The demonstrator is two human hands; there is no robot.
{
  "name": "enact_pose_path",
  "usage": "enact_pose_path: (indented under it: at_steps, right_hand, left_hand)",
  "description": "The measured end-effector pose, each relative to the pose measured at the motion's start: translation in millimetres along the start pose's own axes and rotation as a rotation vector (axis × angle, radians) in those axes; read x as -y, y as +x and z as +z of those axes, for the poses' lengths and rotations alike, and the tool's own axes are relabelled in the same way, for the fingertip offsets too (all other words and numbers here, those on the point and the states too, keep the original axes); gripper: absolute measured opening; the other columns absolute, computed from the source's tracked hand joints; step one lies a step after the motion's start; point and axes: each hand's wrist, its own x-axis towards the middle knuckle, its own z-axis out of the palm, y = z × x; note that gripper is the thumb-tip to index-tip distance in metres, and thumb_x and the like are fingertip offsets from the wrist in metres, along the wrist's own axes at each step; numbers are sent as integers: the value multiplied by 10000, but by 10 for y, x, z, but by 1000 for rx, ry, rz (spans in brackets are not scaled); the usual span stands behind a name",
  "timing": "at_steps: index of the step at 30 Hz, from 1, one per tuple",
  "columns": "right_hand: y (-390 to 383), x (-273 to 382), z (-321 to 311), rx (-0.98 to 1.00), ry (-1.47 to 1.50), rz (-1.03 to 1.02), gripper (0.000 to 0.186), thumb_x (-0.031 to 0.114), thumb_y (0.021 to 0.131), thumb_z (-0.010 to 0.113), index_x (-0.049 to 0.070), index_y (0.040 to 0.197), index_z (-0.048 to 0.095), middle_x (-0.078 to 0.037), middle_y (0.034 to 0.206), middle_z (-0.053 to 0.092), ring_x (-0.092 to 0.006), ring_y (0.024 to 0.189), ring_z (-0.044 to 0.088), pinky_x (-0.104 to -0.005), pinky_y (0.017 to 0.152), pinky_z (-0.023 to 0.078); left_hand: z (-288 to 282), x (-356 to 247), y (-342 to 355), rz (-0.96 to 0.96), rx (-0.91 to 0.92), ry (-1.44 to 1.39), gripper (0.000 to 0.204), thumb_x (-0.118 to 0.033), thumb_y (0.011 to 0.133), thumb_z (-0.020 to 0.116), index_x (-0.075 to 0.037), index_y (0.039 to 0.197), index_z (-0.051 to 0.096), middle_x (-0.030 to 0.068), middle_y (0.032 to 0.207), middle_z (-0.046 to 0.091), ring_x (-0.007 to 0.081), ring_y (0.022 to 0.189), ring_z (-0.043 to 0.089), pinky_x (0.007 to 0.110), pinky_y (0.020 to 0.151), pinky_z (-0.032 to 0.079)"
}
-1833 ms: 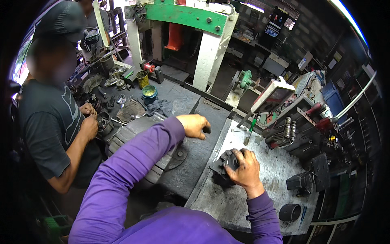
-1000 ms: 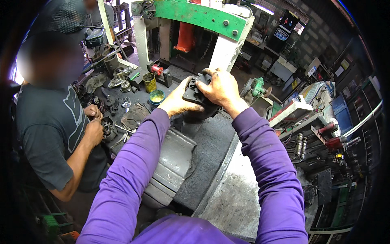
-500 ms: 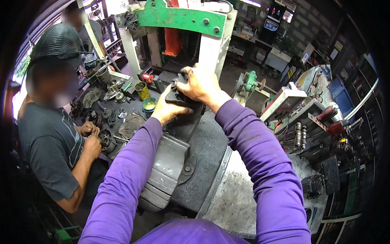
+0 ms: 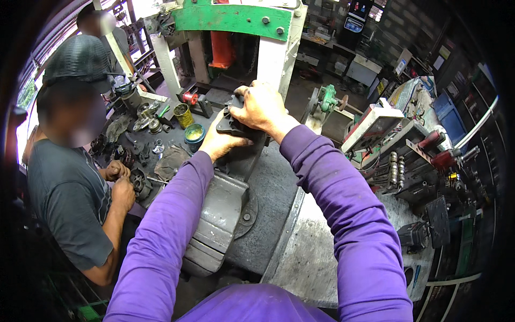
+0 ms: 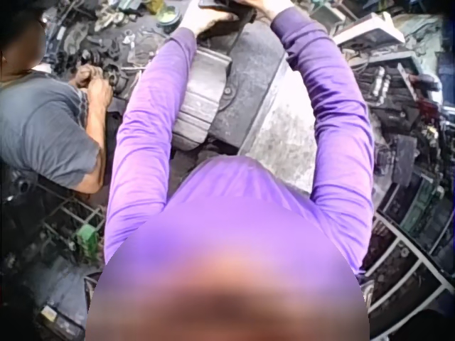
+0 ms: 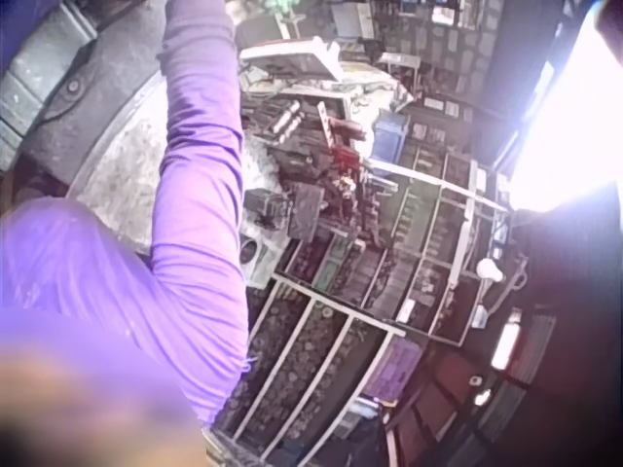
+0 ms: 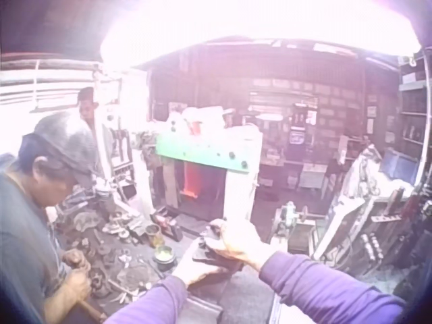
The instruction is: The person uses a screwdriver to remove screws from a mechanical housing on a workbench, then places the housing on a press and removes a cylindrical component. The person handles the housing and the cylindrical component throughout the sequence.
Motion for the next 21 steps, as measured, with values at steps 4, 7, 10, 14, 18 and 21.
enact_pose_path:
  at_steps: [4, 7, 10, 14, 18, 21]
  right_hand:
    - [88, 6, -192, 20, 27, 33, 544, 514, 863, 744, 128, 1240, 804, -202, 1047, 744, -389, 1015, 742, -475, 918, 614]
    - [115, 35, -282, -143, 18, -40, 533, 520, 860, 749, 143, 1232, 809, -204, 1048, 739, -384, 1017, 739, -486, 912, 612]
    - [82, 47, -228, -146, 2, -13, 529, 516, 855, 742, 132, 1212, 812, -203, 1067, 732, -371, 1078, 720, -484, 925, 604]
    - [-5, 19, -20, -8, -7, 27, 530, 494, 846, 739, 128, 1223, 810, -199, 1072, 733, -367, 1117, 699, -472, 1001, 562]
    - [-29, -31, 45, 24, 0, 45, 538, 487, 843, 740, 124, 1235, 806, -201, 1079, 736, -369, 1123, 697, -475, 1010, 557]
    - [26, -27, -71, 4, -8, 36, 538, 495, 845, 739, 128, 1233, 807, -199, 1080, 737, -369, 1106, 704, -479, 978, 575]
  left_hand:
    - [-3, -150, 38, 61, -19, -17, 1121, -71, 543, 1043, -56, 1525, 502, 87, 1399, 666, 223, 1306, 630, 385, 1157, 505]
    - [-4, -200, 86, 102, -28, -116, 1114, -34, 548, 1030, -68, 1530, 505, 89, 1391, 672, 212, 1282, 651, 372, 1125, 543]
    - [-1, -135, 79, 136, -11, -111, 1112, -35, 564, 1024, -76, 1533, 480, 87, 1400, 665, 218, 1278, 650, 379, 1129, 536]
    - [42, 36, 16, -1, 12, 5, 1143, -101, 568, 1045, -72, 1538, 440, 94, 1387, 666, 231, 1289, 635, 392, 1145, 503]
    - [32, 94, 20, -8, -15, 37, 1127, -112, 555, 1054, -67, 1524, 480, 90, 1376, 674, 224, 1270, 646, 393, 1127, 517]
    - [16, 24, 66, 14, -14, 32, 1106, -115, 535, 1061, -64, 1499, 521, 89, 1366, 684, 222, 1264, 652, 393, 1124, 521]
